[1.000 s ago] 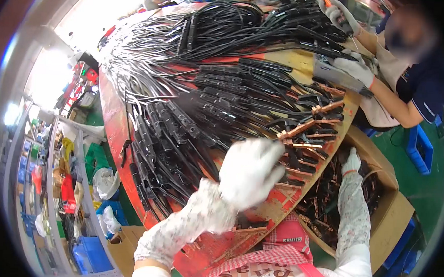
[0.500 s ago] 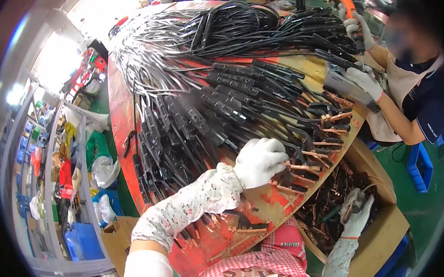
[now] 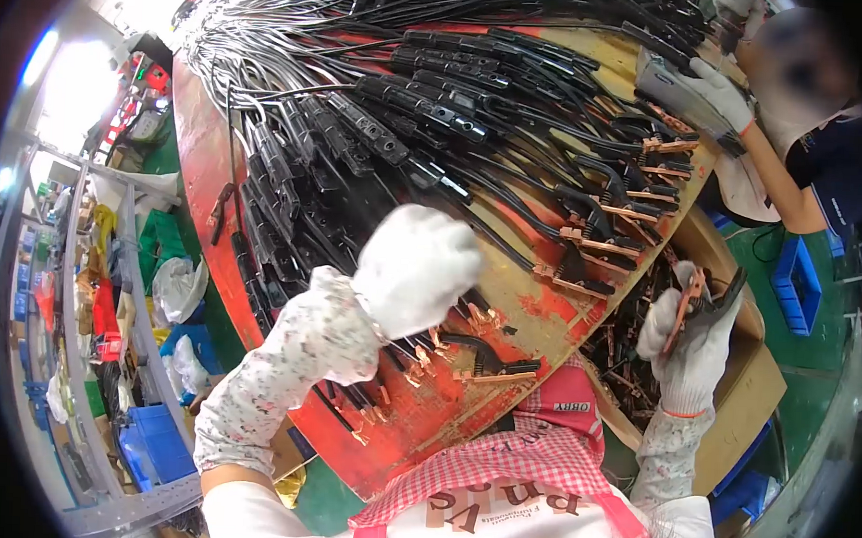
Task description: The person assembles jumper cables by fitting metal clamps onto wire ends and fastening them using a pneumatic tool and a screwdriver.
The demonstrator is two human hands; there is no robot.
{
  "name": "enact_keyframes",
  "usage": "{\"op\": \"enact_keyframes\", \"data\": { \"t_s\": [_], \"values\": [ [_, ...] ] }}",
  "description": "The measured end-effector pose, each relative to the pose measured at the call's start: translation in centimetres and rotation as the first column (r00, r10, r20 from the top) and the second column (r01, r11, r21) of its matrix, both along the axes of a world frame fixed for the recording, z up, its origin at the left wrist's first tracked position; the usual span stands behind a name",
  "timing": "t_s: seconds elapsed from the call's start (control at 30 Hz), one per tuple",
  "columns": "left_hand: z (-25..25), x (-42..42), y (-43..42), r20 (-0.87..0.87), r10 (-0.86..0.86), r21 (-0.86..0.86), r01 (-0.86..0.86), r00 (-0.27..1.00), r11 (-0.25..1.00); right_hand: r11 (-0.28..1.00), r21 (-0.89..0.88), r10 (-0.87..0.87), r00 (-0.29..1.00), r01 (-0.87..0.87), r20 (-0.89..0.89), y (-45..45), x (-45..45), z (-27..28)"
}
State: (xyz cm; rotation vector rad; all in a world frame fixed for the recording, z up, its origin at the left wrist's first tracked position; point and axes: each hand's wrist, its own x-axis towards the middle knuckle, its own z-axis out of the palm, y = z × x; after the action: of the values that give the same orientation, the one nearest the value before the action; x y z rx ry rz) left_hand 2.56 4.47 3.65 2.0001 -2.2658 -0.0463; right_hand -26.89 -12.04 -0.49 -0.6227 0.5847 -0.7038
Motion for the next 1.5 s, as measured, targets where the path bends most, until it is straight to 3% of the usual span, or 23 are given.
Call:
{"op": "enact_keyframes", "data": {
  "t_s": [0.03,0.1,0.2,0.27,0.3,0.33,0.4,0.47,0.53,0.6,0.63,0.73,0.77,0.8,0.87,0.9,1.13,1.23,1.27,1.33,1.4,1.47,1.5],
  "values": [
    [-0.4,0.0,-0.2,-0.007,-0.009,-0.012,0.009,1.000,1.000,0.999,0.032,0.040,0.998,-0.041,0.053,0.2,0.7,0.9],
    [-0.9,-0.2,-0.9,0.237,-0.136,0.026,0.134,0.962,0.991,0.974,0.049,0.208,0.959,-0.221,0.190,0.3,1.2,0.9],
    [-1.3,1.7,-1.8,0.196,-0.174,-0.016,0.181,0.965,0.983,0.944,0.173,0.268,0.958,-0.282,0.100,2.7,2.3,0.4],
    [-1.3,3.9,-1.9,0.169,-0.218,-0.025,0.225,0.961,0.974,0.910,0.041,0.408,0.909,-0.412,0.079,3.3,2.2,-1.4],
    [-1.3,4.7,-2.0,0.158,-0.245,-0.023,0.251,0.957,0.968,0.907,0.039,0.421,0.906,-0.419,-0.056,3.6,2.5,-1.8],
    [-1.4,5.3,-2.2,0.149,-0.275,-0.022,0.282,0.950,0.959,0.914,0.017,0.397,0.882,-0.406,-0.252,4.1,2.6,-1.6],
    [-2.0,4.4,-3.4,-0.290,-0.207,-0.089,0.189,0.934,0.978,0.859,-0.040,0.434,0.768,-0.510,-0.471,3.9,3.4,-0.8],
    [-2.6,3.4,-3.6,-0.097,-0.198,0.038,0.203,0.975,0.978,0.855,-0.149,0.367,0.782,-0.497,-0.504,3.9,4.7,-1.0],
    [-3.6,3.0,-3.5,-0.141,-0.171,0.001,0.172,0.975,0.985,0.766,-0.449,0.181,0.825,-0.460,-0.536,3.5,5.8,-2.6],
    [-2.4,2.4,-3.8,-0.108,-0.152,0.074,0.161,0.982,0.984,0.506,-0.636,-0.036,0.723,-0.582,-0.690,2.7,6.6,-1.9],
    [-2.3,2.2,-3.9,-0.118,-0.162,0.075,0.171,0.980,0.982,0.452,-0.657,-0.048,0.719,-0.604,-0.694,2.5,6.7,-1.4],
    [-2.4,1.9,-3.7,-0.160,-0.171,0.052,0.181,0.972,0.982,0.465,-0.651,0.076,0.760,-0.600,-0.646,2.6,5.8,-2.8],
    [-2.4,2.0,-3.7,-0.197,-0.170,0.002,0.174,0.966,0.985,0.595,-0.531,0.212,0.755,-0.603,-0.620,2.9,5.8,-2.7],
    [-2.4,2.0,-3.7,-0.233,-0.175,-0.049,0.168,0.957,0.985,0.608,-0.524,0.204,0.756,-0.596,-0.622,3.3,6.2,-2.5],
    [-2.5,1.9,-3.6,-0.252,-0.212,-0.109,0.190,0.944,0.976,0.414,-0.626,-0.012,0.684,-0.661,-0.729,4.2,7.9,-1.0],
    [-2.6,1.9,-3.6,-0.242,-0.202,-0.096,0.184,0.949,0.978,0.399,-0.509,0.037,0.568,-0.763,-0.822,4.2,8.9,0.5],
    [-1.4,1.0,-3.5,-0.308,-0.201,-0.084,0.184,0.930,0.979,0.236,-0.749,-0.054,0.761,-0.619,-0.646,4.1,10.5,-0.7],
    [-1.4,1.2,-3.7,-0.350,-0.249,-0.017,0.259,0.903,0.966,-0.010,-0.764,-0.052,0.763,-0.646,-0.644,3.3,9.7,-1.0],
    [-1.3,1.4,-3.8,-0.352,-0.249,-0.015,0.261,0.902,0.965,-0.007,-0.763,-0.052,0.762,-0.647,-0.646,2.9,9.6,-0.9],
    [-1.0,1.7,-4.1,-0.414,-0.251,0.068,0.304,0.875,0.950,-0.211,-0.777,-0.063,0.802,-0.593,-0.594,2.3,9.6,-0.3],
    [-0.3,1.9,-4.2,-0.453,-0.201,0.113,0.280,0.868,0.953,-0.171,-0.747,-0.058,0.763,-0.643,-0.644,1.6,8.3,0.7],
    [-0.3,1.8,-4.3,-0.504,-0.134,0.156,0.242,0.853,0.958,0.173,-0.764,0.001,0.776,-0.621,-0.631,1.4,6.0,-0.8],
    [-0.5,1.8,-4.4,-0.540,-0.117,0.147,0.230,0.834,0.962,0.448,-0.683,-0.005,0.762,-0.577,-0.647,2.1,5.2,-1.1]
  ]
}}
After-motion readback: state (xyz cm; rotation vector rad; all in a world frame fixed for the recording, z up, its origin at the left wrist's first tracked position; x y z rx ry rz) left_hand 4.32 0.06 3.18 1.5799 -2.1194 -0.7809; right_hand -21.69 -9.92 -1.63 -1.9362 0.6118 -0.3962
